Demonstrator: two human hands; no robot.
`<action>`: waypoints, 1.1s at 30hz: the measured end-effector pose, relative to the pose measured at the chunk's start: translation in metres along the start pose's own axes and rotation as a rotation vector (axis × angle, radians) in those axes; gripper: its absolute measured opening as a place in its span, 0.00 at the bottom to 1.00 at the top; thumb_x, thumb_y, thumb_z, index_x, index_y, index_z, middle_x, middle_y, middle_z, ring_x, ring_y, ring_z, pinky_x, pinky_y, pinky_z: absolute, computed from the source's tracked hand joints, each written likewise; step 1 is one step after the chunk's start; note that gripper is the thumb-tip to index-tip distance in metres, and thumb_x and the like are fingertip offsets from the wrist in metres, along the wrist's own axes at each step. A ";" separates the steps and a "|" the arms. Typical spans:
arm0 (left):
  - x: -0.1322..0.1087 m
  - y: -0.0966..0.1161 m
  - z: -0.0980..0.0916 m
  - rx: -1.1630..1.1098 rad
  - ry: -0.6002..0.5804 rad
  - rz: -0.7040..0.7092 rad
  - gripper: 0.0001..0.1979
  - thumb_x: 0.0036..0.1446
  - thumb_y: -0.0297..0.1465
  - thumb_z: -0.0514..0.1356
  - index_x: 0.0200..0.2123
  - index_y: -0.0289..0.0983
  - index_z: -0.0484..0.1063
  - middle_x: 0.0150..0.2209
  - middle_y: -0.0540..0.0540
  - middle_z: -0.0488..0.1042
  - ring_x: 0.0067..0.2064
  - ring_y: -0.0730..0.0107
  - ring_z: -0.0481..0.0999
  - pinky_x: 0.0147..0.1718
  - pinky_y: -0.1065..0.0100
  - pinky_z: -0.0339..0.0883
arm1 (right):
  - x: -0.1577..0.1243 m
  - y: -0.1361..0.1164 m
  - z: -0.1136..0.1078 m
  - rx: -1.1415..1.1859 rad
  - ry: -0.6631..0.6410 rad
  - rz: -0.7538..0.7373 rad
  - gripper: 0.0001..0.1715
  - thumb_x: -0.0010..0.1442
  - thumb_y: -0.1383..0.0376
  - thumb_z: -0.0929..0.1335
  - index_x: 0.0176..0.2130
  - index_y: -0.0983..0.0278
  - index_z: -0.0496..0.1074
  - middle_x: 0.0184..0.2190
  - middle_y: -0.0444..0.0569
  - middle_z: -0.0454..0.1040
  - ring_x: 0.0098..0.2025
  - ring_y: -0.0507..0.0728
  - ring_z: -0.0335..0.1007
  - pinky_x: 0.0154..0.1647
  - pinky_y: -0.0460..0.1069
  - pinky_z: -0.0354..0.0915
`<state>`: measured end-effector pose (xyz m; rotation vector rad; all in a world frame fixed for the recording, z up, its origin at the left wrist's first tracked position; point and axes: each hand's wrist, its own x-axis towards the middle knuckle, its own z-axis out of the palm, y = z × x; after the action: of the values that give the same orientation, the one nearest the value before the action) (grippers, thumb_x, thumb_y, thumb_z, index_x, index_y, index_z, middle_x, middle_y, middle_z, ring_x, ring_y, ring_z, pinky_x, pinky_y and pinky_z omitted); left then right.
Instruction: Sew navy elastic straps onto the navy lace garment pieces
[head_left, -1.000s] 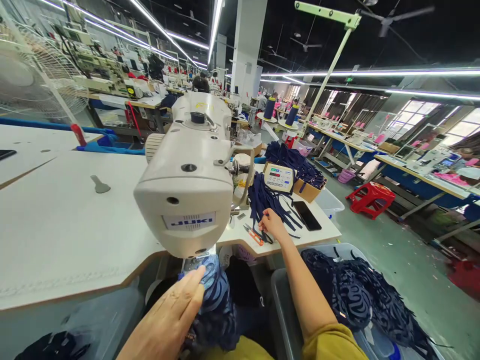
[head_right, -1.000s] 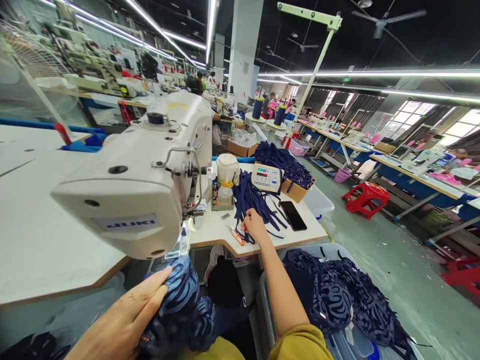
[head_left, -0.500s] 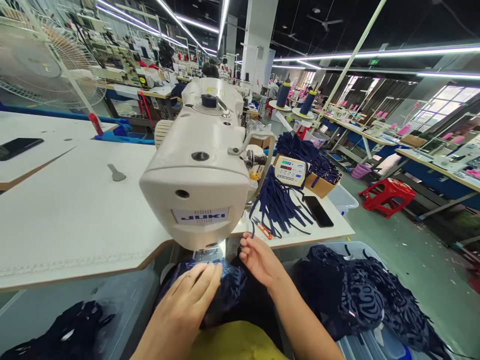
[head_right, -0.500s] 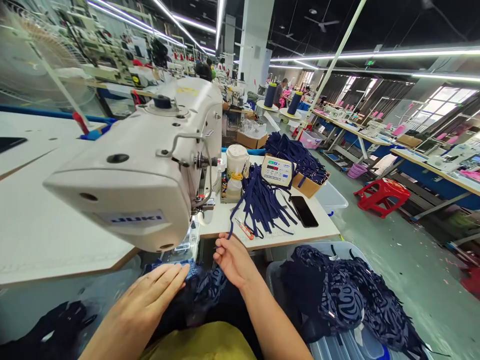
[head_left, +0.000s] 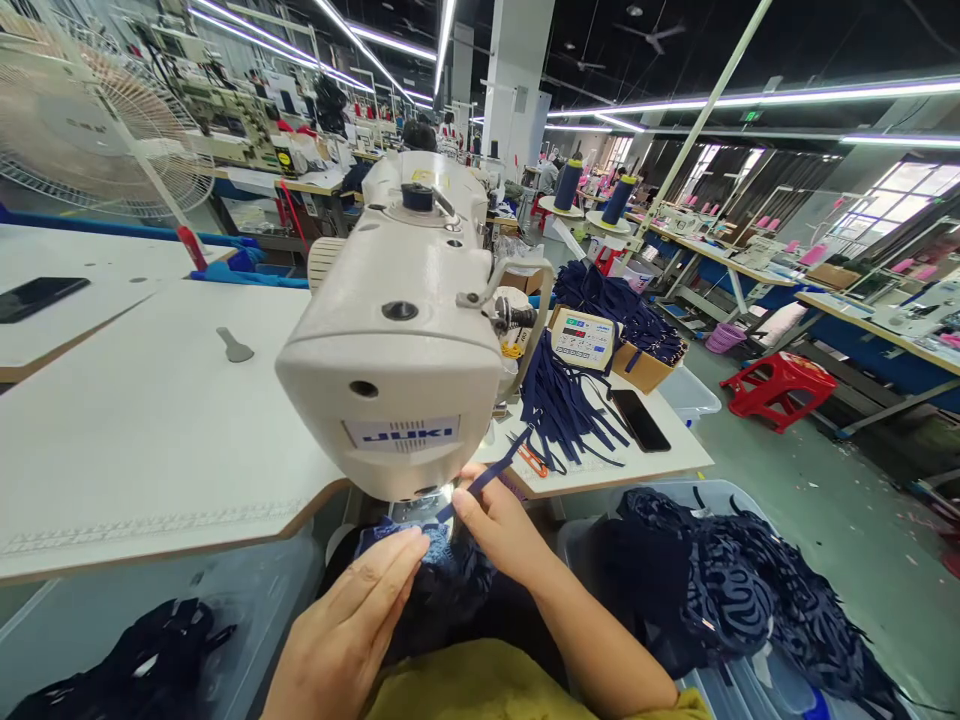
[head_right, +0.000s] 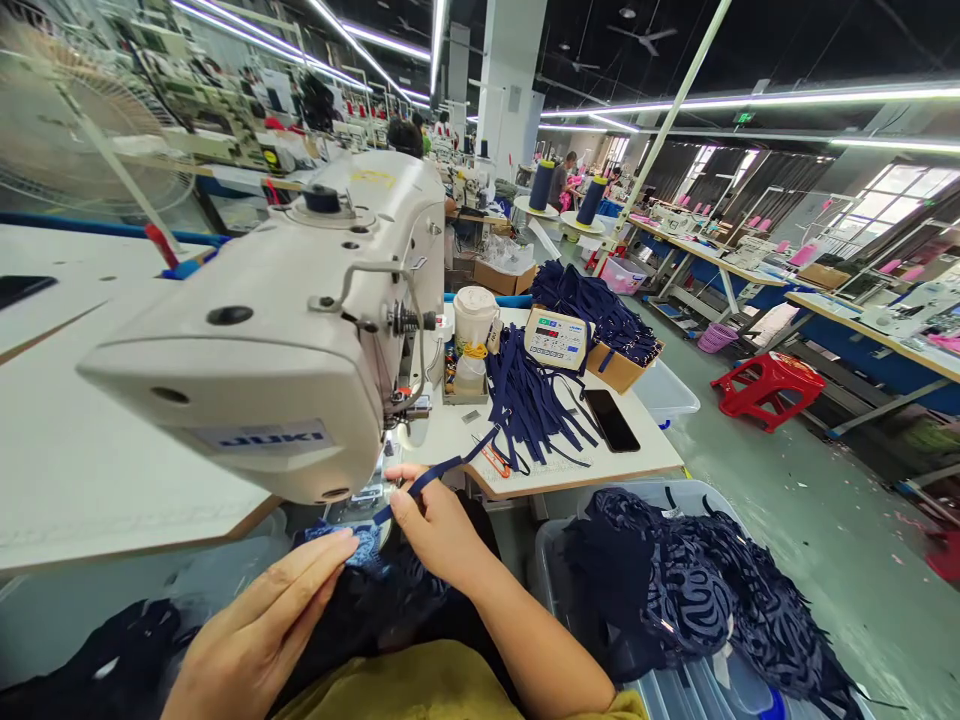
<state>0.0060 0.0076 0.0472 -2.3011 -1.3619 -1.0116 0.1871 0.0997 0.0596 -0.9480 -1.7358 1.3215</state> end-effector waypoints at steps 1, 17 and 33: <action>0.001 0.001 0.000 0.030 -0.012 0.033 0.19 0.60 0.22 0.54 0.54 0.32 0.67 0.52 0.43 0.73 0.53 0.70 0.72 0.58 0.69 0.59 | 0.000 0.000 0.001 -0.006 -0.007 0.009 0.15 0.63 0.61 0.63 0.49 0.60 0.67 0.30 0.42 0.65 0.32 0.52 0.62 0.37 0.47 0.60; 0.005 -0.001 0.010 0.087 0.031 0.129 0.23 0.60 0.26 0.57 0.59 0.36 0.62 0.53 0.44 0.73 0.58 0.65 0.68 0.60 0.59 0.59 | 0.011 -0.007 -0.009 0.015 -0.143 0.041 0.06 0.61 0.63 0.65 0.40 0.60 0.66 0.26 0.38 0.60 0.28 0.51 0.56 0.32 0.46 0.55; 0.016 0.018 0.012 0.116 0.032 -0.086 0.15 0.64 0.31 0.52 0.51 0.42 0.71 0.47 0.50 0.77 0.49 0.69 0.73 0.52 0.64 0.53 | 0.012 0.004 0.007 0.249 0.031 0.159 0.12 0.59 0.56 0.66 0.37 0.62 0.65 0.29 0.42 0.68 0.32 0.52 0.65 0.37 0.47 0.62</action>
<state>0.0318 0.0153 0.0512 -2.1510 -1.4776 -0.9635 0.1760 0.1085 0.0563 -0.9723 -1.4550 1.5751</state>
